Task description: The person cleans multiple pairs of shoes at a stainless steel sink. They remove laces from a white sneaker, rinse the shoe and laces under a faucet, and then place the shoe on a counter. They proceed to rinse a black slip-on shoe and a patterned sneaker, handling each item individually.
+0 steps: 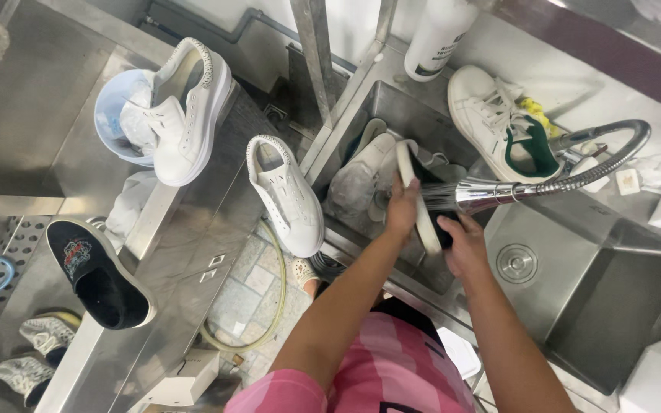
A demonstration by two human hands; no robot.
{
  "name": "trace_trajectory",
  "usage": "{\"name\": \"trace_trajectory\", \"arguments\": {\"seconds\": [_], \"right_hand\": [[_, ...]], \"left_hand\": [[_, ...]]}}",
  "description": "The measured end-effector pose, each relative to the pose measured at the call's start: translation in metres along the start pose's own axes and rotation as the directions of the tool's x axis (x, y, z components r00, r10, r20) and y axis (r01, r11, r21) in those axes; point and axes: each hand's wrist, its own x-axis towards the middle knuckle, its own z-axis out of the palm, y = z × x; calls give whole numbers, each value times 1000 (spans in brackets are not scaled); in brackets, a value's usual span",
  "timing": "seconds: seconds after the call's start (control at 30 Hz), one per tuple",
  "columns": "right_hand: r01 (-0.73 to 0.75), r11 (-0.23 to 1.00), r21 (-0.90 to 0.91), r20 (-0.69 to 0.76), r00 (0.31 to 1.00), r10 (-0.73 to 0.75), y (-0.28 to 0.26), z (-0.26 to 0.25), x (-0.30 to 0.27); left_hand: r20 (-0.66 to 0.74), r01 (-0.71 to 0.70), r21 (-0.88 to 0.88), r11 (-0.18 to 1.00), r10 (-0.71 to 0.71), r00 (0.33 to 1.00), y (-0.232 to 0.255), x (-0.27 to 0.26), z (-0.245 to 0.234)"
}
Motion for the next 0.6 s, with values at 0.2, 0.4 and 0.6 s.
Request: {"name": "trace_trajectory", "arguments": {"seconds": [0.2,0.4,0.6], "right_hand": [[23,997,79,-86,996,-16,5,21,38],[37,995,-92,-9,999,-38,7,19,34],[209,804,-556,284,957,-53,-34,-3,-15]], "left_hand": [[47,-170,169,971,164,985,-18,-39,15],[-12,-98,193,976,103,995,3,-23,5],[-110,360,-80,930,-367,924,51,8,-6]]}}
